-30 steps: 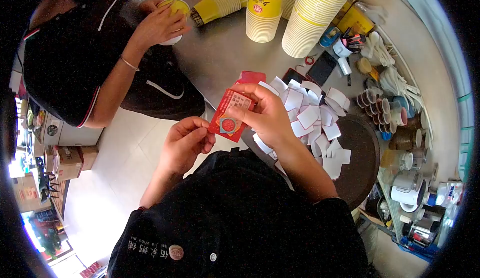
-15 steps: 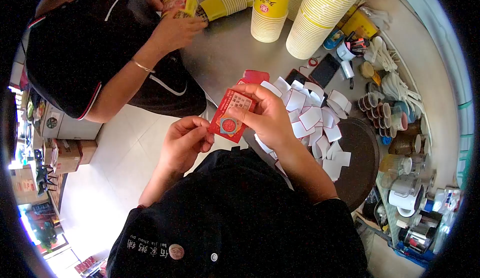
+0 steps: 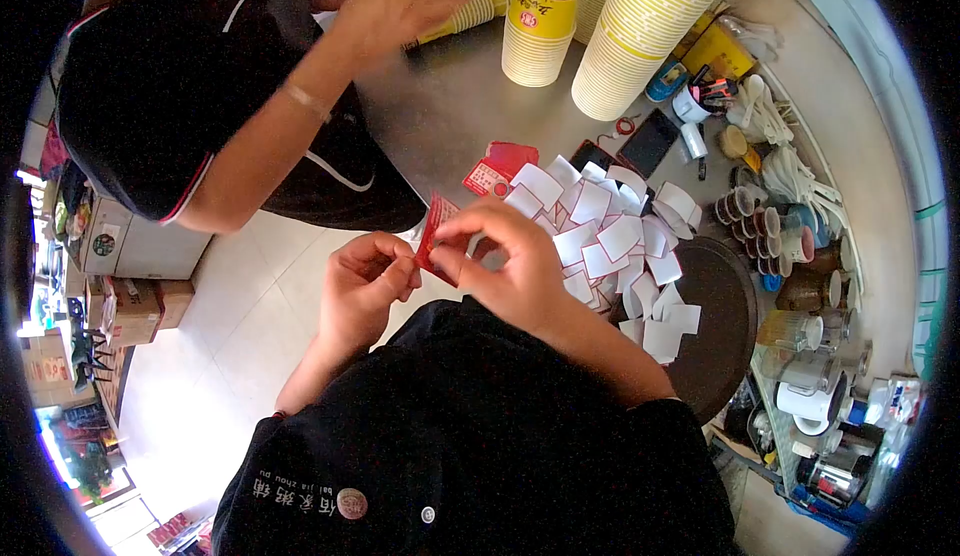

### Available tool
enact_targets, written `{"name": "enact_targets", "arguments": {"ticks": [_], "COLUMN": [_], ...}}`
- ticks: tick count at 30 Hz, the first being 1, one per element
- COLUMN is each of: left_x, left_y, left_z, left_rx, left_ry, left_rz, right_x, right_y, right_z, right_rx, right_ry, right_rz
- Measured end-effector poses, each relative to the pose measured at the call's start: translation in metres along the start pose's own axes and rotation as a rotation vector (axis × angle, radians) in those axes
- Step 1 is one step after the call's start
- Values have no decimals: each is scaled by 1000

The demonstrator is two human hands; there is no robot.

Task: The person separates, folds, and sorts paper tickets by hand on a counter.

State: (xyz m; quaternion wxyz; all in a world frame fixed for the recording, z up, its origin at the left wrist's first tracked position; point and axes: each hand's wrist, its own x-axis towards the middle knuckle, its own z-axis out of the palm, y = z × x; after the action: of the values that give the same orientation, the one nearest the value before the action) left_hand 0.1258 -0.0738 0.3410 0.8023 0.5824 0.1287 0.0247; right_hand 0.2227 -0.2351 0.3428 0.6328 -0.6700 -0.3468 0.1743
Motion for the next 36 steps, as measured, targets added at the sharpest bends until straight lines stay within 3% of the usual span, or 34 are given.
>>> {"name": "enact_targets", "arguments": {"ticks": [7, 14, 17, 21, 23, 25, 27, 30, 32, 36], "left_x": [0, 5, 14, 41, 65, 89, 110, 136, 145, 168], "left_y": [-5, -16, -17, -24, -41, -59, -89, -138, -138, -173], "left_z": [11, 8, 11, 35, 58, 84, 91, 49, 17, -25], "left_rx": [164, 277, 232, 343, 471, 468, 504, 688, 849, 1036], "left_ry": [91, 68, 53, -132, -257, -395, -304, -43, 154, 381], "left_rz": [147, 193, 110, 66, 262, 330, 241, 276, 21, -98], "right_x": [-2, -10, -15, -43, -51, -51, -51, -48, -45, -27], "right_y": [-3, 10, 18, 20, 7, 2, 6, 17, 22, 28], "right_z": [14, -6, -50, -124, -138, -134, -131, -121, -111, -89], "right_rx": [116, 280, 86, -182, -267, -271, -236, -230, -155, -127], "right_ry": [-11, 19, 269, 860, 988, 1036, 1010, 906, 799, 719], "right_rz": [21, 241, 156, 81, -23, -60, -73, -91, -102, -111]}}
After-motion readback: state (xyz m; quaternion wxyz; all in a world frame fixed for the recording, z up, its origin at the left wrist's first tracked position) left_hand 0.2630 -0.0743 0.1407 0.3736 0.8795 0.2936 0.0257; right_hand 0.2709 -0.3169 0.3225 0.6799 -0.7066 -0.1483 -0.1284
